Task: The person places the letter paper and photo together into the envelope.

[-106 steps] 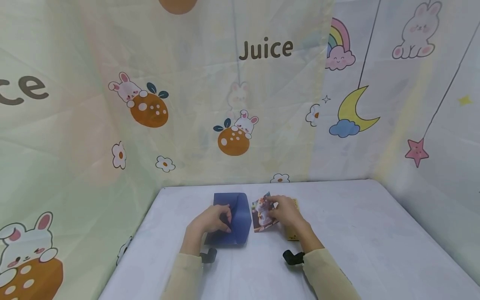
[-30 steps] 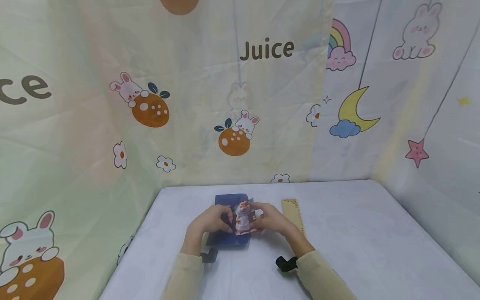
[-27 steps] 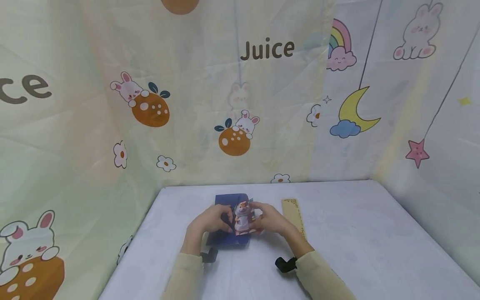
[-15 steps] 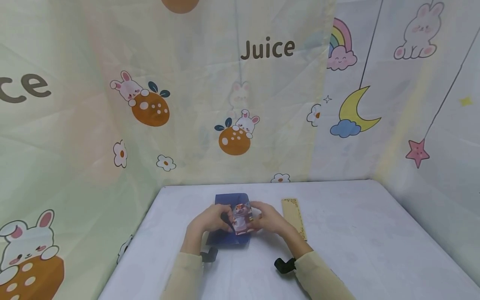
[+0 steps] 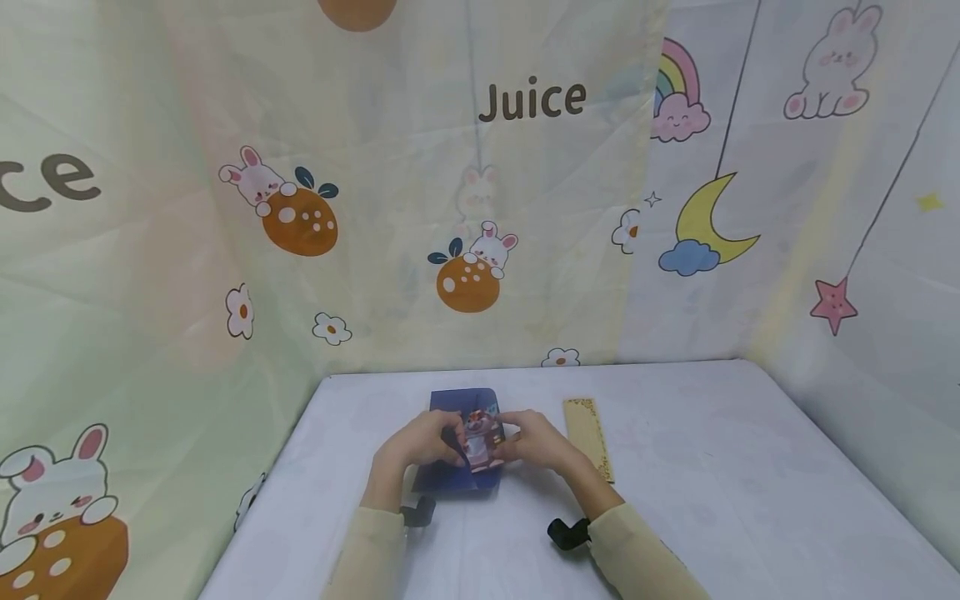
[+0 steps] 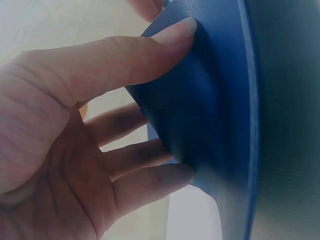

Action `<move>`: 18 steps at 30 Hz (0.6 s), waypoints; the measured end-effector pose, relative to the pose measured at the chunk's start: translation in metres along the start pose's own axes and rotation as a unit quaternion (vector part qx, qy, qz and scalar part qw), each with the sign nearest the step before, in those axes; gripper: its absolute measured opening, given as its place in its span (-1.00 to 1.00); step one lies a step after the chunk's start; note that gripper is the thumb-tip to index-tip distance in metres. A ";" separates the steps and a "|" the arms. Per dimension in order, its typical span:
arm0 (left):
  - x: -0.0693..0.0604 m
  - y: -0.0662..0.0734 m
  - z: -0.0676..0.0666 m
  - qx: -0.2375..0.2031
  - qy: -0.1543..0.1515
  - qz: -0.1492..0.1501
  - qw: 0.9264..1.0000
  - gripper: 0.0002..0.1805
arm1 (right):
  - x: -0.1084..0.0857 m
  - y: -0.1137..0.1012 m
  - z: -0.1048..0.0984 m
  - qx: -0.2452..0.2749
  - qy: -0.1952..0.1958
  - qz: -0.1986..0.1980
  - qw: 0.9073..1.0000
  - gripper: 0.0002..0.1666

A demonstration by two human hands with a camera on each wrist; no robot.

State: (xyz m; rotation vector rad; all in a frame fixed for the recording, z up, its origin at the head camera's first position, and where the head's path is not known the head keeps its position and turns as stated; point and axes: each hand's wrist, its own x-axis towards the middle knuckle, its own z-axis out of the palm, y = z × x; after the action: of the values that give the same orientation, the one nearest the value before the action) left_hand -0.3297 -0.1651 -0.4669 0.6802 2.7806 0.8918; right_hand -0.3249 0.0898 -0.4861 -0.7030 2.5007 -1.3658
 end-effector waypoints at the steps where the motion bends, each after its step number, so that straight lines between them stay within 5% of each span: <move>1: 0.000 0.000 0.000 0.000 0.000 0.002 1.000 -0.65 | 0.000 0.000 0.001 0.003 -0.003 -0.005 1.000 -0.21; 11: -0.001 0.000 0.000 -0.002 -0.001 0.004 1.000 -0.65 | 0.003 0.001 0.005 -0.021 -0.027 -0.023 0.999 -0.43; 18: -0.001 0.001 0.000 0.000 -0.001 -0.004 1.000 -0.65 | 0.003 0.000 0.007 -0.005 -0.033 -0.012 0.999 -0.36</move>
State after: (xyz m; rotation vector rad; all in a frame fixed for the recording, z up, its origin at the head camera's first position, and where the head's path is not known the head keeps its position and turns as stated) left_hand -0.3282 -0.1652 -0.4664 0.6703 2.7794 0.8904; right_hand -0.3245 0.0833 -0.4899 -0.7687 2.4575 -1.3180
